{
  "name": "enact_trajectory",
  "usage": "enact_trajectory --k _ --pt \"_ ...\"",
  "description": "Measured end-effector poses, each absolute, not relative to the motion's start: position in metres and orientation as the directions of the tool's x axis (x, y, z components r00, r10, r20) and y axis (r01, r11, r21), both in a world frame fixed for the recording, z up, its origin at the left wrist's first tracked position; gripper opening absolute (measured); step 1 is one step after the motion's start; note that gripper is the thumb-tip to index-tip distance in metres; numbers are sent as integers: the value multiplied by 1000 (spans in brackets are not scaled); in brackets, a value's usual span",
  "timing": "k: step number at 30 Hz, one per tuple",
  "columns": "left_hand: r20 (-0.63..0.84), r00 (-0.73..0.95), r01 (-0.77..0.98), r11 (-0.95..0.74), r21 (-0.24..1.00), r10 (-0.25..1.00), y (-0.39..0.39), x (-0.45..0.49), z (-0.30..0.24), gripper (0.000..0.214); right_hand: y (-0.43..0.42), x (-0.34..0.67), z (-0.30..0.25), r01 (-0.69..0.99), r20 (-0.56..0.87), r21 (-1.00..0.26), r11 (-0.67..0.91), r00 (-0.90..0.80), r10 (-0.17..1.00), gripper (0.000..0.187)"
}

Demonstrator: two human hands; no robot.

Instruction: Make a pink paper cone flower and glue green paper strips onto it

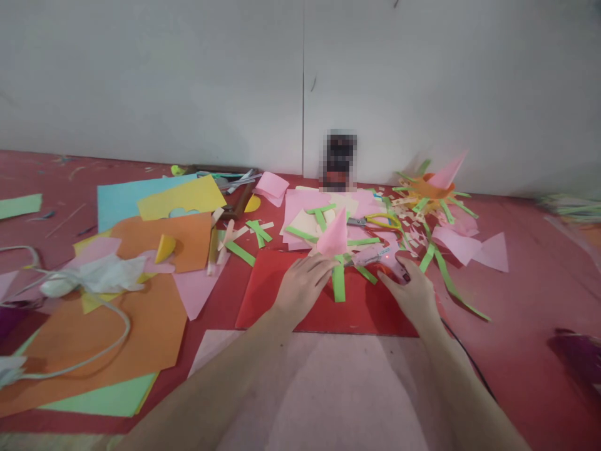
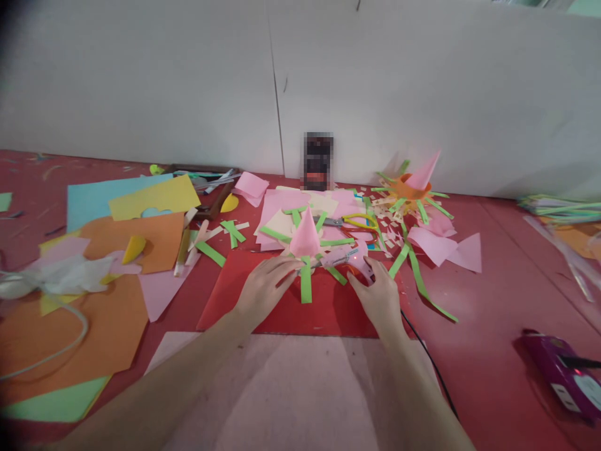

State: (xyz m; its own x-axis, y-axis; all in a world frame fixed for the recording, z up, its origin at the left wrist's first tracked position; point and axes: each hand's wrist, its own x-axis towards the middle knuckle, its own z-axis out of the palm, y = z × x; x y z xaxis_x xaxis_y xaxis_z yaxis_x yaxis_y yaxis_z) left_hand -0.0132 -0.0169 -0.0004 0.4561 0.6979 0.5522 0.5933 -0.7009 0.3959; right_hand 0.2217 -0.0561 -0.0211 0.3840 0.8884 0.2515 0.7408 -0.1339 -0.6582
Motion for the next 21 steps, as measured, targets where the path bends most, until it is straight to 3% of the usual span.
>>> enact_trajectory --k 8,14,21 --pt "389 392 705 -544 455 834 -16 -13 0 24 -56 226 -15 675 171 -671 -307 543 822 62" --pt "257 423 713 -494 497 869 -20 -9 -2 12 -56 223 -13 695 176 -660 -285 512 840 64" --pt "235 483 731 -536 422 843 -20 -8 -6 17 -56 222 -11 686 170 -673 -276 506 845 64"
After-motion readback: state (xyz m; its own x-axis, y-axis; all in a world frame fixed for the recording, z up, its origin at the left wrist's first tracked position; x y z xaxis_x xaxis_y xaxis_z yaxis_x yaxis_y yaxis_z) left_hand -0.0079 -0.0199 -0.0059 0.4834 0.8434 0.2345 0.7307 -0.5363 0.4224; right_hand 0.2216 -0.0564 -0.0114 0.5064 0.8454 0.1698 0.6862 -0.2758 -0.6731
